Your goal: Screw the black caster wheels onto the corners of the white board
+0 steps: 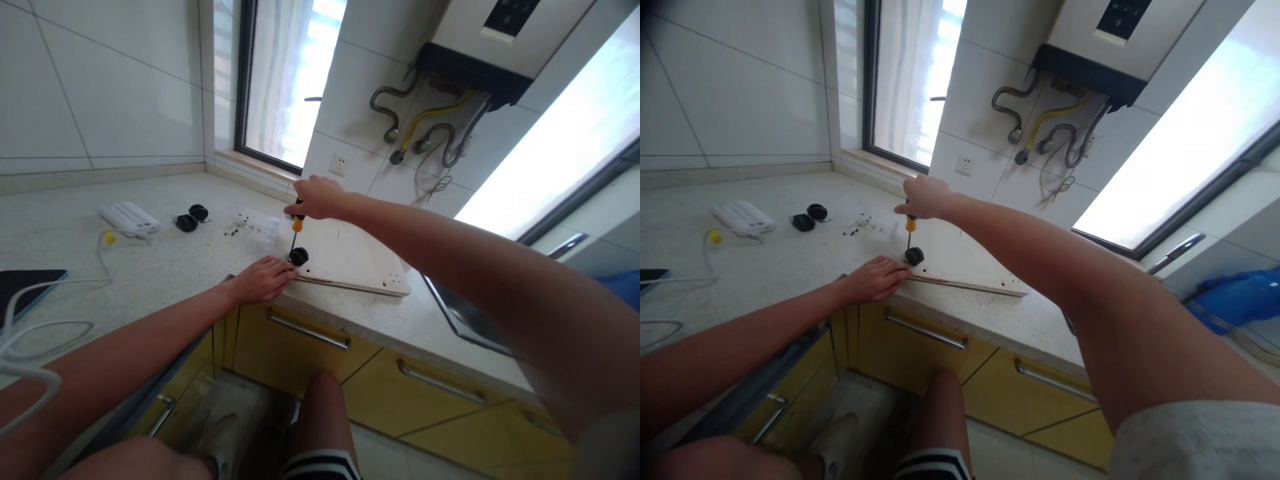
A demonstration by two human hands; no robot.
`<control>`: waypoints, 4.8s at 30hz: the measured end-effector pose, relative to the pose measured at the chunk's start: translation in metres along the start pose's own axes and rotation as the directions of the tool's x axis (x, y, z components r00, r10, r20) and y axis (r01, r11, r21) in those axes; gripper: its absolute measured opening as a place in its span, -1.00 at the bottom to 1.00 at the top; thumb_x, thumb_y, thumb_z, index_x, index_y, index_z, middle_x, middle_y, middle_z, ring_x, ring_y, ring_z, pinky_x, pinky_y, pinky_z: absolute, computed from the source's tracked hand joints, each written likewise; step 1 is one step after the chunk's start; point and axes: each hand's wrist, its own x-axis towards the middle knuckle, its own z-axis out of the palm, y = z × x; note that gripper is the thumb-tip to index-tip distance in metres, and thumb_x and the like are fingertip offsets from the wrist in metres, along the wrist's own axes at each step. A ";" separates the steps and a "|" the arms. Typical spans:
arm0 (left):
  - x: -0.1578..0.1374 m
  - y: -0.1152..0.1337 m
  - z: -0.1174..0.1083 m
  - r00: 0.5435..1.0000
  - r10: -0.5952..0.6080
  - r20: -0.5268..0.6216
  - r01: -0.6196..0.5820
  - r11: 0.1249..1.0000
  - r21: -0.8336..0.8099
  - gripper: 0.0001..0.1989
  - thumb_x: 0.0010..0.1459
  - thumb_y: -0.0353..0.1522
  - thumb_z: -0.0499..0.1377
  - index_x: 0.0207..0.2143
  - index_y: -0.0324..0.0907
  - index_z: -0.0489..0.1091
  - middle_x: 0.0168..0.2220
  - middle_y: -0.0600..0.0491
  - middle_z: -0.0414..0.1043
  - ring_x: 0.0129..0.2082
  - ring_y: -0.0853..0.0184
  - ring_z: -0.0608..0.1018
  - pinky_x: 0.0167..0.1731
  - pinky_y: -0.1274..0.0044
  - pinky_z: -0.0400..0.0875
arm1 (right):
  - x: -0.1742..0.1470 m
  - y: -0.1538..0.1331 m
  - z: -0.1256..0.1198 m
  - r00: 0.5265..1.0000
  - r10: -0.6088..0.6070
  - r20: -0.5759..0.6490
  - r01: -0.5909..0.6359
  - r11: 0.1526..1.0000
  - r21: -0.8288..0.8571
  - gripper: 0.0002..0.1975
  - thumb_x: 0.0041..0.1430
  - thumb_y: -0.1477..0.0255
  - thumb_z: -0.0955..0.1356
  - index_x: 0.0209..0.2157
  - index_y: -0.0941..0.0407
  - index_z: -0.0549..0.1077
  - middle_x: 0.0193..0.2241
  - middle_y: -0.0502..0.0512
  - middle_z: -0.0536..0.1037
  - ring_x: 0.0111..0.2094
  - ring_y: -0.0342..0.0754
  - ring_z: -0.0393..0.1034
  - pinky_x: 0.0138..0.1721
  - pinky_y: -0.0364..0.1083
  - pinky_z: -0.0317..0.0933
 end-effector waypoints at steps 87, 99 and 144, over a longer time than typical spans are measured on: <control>-0.013 0.020 0.024 0.995 -0.069 0.078 0.092 0.938 -0.335 -0.54 0.48 -0.14 0.35 0.37 0.14 0.52 0.39 0.03 0.48 0.32 0.10 0.39 0.44 0.26 0.05 | -0.009 0.013 -0.026 0.932 -0.029 0.362 0.050 0.998 -0.049 -0.44 0.63 -0.10 0.31 0.08 0.14 0.53 -0.08 0.33 0.75 -0.09 0.20 0.67 -0.30 -0.02 0.18; -0.011 0.020 0.022 0.994 -0.077 0.074 0.098 0.937 -0.335 -0.54 0.47 -0.14 0.37 0.36 0.14 0.51 0.37 0.02 0.49 0.28 0.09 0.41 0.41 0.25 0.06 | -0.009 0.005 -0.019 0.943 -0.096 0.319 0.102 0.995 -0.003 -0.36 0.58 -0.11 0.38 0.28 0.15 0.38 0.00 0.33 0.76 -0.04 0.22 0.67 -0.31 -0.01 0.15; -0.005 0.016 0.014 0.992 -0.080 0.099 0.110 0.933 -0.343 -0.52 0.44 -0.16 0.40 0.35 0.12 0.51 0.32 0.01 0.47 0.25 0.07 0.40 0.35 0.25 0.12 | -0.020 0.002 -0.022 0.944 -0.081 0.321 0.128 0.983 -0.128 -0.36 0.61 -0.14 0.31 0.19 0.18 0.47 -0.13 0.33 0.76 -0.11 0.24 0.70 -0.33 -0.02 0.16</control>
